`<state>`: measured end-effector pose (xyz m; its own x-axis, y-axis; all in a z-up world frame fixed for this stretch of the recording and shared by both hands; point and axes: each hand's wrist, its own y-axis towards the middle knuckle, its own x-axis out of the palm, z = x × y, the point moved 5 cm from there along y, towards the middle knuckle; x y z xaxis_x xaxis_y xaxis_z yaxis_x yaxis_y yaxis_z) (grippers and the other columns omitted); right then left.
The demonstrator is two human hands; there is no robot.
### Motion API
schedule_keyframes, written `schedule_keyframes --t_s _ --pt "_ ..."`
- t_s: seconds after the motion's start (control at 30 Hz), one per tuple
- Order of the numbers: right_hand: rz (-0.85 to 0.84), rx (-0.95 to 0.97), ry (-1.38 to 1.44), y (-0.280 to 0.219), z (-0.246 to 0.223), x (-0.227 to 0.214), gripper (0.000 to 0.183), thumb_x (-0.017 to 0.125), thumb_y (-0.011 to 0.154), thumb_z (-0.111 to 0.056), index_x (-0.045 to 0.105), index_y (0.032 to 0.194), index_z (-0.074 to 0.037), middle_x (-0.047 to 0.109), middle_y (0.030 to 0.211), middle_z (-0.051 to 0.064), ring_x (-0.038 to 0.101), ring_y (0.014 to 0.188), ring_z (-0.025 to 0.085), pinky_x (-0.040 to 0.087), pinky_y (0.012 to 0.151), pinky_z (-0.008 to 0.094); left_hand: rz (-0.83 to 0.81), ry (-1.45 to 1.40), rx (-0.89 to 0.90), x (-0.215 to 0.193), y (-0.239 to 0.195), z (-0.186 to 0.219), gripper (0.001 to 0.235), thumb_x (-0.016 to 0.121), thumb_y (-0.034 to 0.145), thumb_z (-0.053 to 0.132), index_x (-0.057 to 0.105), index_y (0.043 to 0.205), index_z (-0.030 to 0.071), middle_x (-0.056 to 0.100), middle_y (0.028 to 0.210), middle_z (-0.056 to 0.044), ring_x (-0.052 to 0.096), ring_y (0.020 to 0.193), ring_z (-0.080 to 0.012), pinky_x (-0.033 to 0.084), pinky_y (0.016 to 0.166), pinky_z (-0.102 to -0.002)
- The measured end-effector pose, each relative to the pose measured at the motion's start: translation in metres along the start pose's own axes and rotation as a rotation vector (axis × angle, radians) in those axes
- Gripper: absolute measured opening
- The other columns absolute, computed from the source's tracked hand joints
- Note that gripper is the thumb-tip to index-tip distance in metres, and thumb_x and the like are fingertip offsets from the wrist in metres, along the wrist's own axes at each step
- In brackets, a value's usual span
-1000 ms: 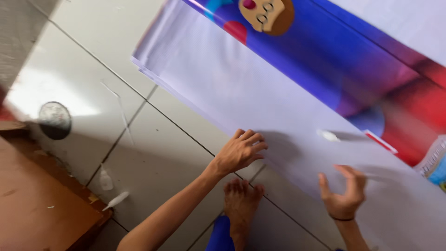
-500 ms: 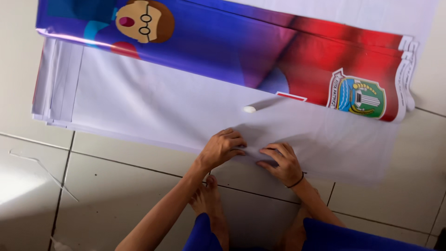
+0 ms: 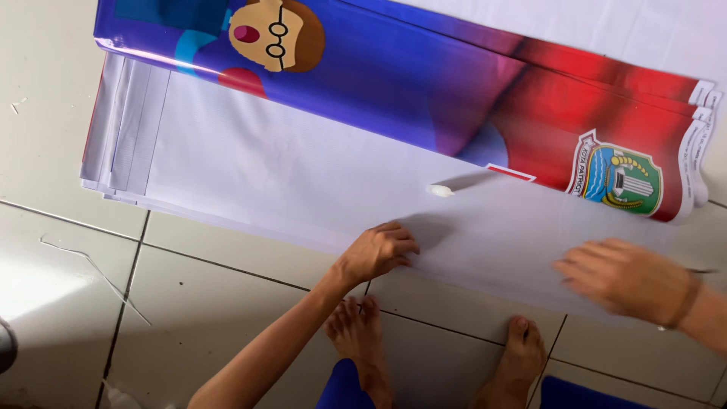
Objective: The person sits on the floor and applies glue from a white tube onto the edge of a large white banner. They then press the glued edge down onto the tiled floor to secure it in place.
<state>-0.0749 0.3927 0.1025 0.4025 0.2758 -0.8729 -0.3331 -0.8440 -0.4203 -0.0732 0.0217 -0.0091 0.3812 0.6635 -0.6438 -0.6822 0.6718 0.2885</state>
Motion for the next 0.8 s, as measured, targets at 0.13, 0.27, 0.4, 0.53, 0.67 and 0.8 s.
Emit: schedule_keyframes --t_s 0.13,0.27,0.4,0.53,0.67,0.8 --pt "0.055 0.170 -0.084 0.013 0.015 -0.047 0.031 0.060 0.091 -0.051 0.068 0.110 -0.027 0.068 0.098 -0.006 0.068 0.088 0.020 0.055 0.081 0.038 -0.137 -0.454 -0.307 -0.007 0.017 -0.018 0.006 0.076 0.086 0.005 0.071 0.090 0.006 0.068 0.091 -0.004 0.062 0.082 -0.0234 0.051 0.065 -0.038" --pt "0.186 0.117 0.268 0.112 -0.040 -0.032 0.020 0.065 0.095 -0.034 0.068 0.106 -0.017 0.067 0.090 0.002 0.069 0.082 0.022 0.059 0.071 0.040 -0.154 -0.486 -0.292 0.002 0.015 -0.030 0.013 0.079 0.084 0.009 0.068 0.088 0.014 0.064 0.083 -0.001 0.067 0.086 -0.0256 0.057 0.076 -0.038" --pt "0.271 0.178 0.525 0.176 -0.062 0.015 0.032 0.075 0.089 -0.042 0.069 0.108 -0.017 0.064 0.092 0.001 0.064 0.086 0.022 0.056 0.075 0.039 -0.142 -0.443 -0.279 -0.004 0.012 -0.024 0.012 0.077 0.087 0.007 0.067 0.091 0.012 0.062 0.084 -0.003 0.067 0.087 -0.0267 0.058 0.078 -0.038" --pt "0.482 0.235 0.628 0.192 -0.048 0.040 0.031 0.082 0.084 -0.046 0.071 0.097 -0.020 0.059 0.078 -0.004 0.061 0.076 0.017 0.055 0.072 0.033 -0.145 -0.434 -0.226 -0.013 0.013 -0.019 0.018 0.079 0.085 0.014 0.066 0.096 0.008 0.060 0.090 -0.007 0.064 0.093 -0.0304 0.058 0.083 -0.039" --pt "0.495 0.235 0.675 0.193 -0.047 0.037 0.027 0.084 0.081 -0.044 0.071 0.093 -0.023 0.062 0.078 -0.006 0.063 0.078 0.016 0.057 0.071 0.033 -0.183 -0.508 -0.299 -0.014 0.022 -0.023 0.029 0.086 0.076 0.014 0.069 0.098 0.008 0.064 0.085 -0.008 0.066 0.083 -0.0287 0.060 0.075 -0.039" --pt "0.516 0.271 0.783 0.192 -0.044 0.031 0.027 0.085 0.080 -0.040 0.071 0.089 -0.020 0.062 0.073 -0.003 0.062 0.072 0.019 0.056 0.066 0.034 -0.203 -0.586 -0.363 -0.011 0.023 -0.027 0.029 0.084 0.079 0.004 0.071 0.105 0.005 0.065 0.079 -0.009 0.065 0.076 -0.0273 0.059 0.072 -0.039"
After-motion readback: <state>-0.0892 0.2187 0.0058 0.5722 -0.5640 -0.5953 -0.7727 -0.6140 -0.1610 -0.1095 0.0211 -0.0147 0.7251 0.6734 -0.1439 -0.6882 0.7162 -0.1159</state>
